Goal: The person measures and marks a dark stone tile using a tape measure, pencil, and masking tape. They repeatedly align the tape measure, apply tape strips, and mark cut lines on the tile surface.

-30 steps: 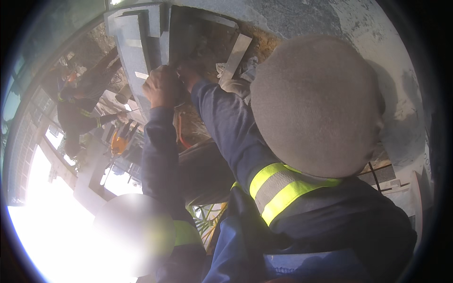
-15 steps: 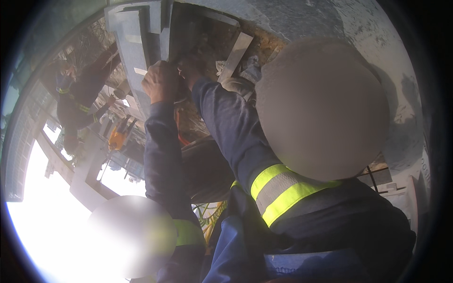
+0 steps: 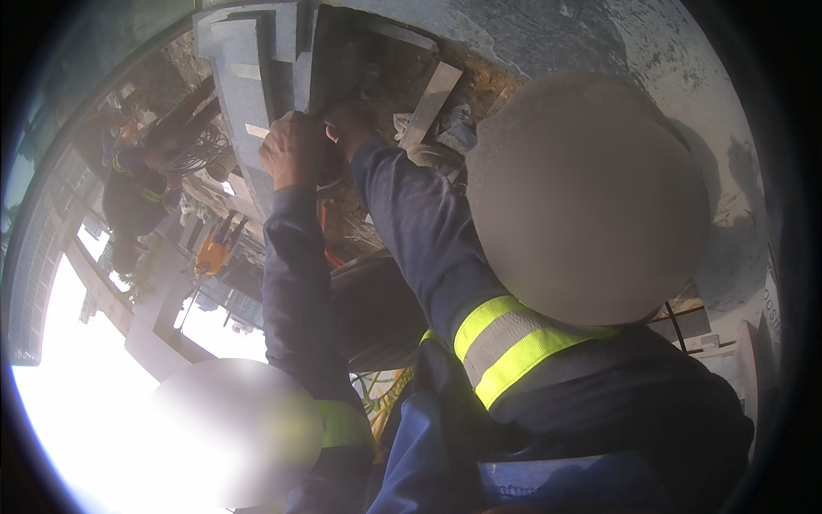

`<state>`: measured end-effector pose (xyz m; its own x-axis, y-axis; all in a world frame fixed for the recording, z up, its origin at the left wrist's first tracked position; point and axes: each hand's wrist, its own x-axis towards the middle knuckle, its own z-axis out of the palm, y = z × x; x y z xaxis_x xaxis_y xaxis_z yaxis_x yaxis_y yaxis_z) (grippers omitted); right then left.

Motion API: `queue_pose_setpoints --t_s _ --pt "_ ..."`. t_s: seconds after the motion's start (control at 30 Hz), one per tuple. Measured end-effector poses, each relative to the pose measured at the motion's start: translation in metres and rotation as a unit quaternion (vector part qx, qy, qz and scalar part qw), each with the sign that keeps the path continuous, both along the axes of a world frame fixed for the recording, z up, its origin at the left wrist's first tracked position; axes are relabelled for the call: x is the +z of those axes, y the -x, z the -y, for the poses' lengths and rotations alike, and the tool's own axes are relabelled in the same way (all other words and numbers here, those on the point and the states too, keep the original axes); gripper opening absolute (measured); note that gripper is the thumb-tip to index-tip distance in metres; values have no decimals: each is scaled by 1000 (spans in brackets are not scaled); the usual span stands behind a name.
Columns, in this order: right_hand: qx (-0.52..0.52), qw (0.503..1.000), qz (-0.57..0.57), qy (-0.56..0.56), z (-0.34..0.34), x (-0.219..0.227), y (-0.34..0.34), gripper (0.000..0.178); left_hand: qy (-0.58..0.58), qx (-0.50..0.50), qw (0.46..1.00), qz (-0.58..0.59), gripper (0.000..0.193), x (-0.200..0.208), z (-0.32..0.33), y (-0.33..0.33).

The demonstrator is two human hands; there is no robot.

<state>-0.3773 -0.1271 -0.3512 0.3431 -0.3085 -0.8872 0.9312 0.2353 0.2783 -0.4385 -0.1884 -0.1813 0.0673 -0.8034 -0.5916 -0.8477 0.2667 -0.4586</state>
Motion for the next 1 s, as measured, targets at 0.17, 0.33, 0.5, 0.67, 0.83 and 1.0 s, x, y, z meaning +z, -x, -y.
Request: queue_pose_setpoints --t_s 0.17,0.33,0.5,0.67,0.83,1.0 --pt "1 1000 2 -5 2 0 -1 24 16 -18 1000 -9 30 -4 -1 -11" --pt "-2 1000 5 -10 5 -1 -1 23 -6 -8 1000 -5 28 -2 1 -5" --pt "-8 1000 9 -9 4 1 7 22 1 -21 1000 -1 29 -3 -1 -3" --pt "6 1000 20 -10 -12 15 21 22 -48 -5 998 -37 26 0 -1 -20" --pt "52 994 14 92 -36 67 51 23 -143 -74 980 -120 20 24 20 -127" --pt "153 941 18 302 -35 75 66 27 -165 6 923 -347 15 82 45 -156"
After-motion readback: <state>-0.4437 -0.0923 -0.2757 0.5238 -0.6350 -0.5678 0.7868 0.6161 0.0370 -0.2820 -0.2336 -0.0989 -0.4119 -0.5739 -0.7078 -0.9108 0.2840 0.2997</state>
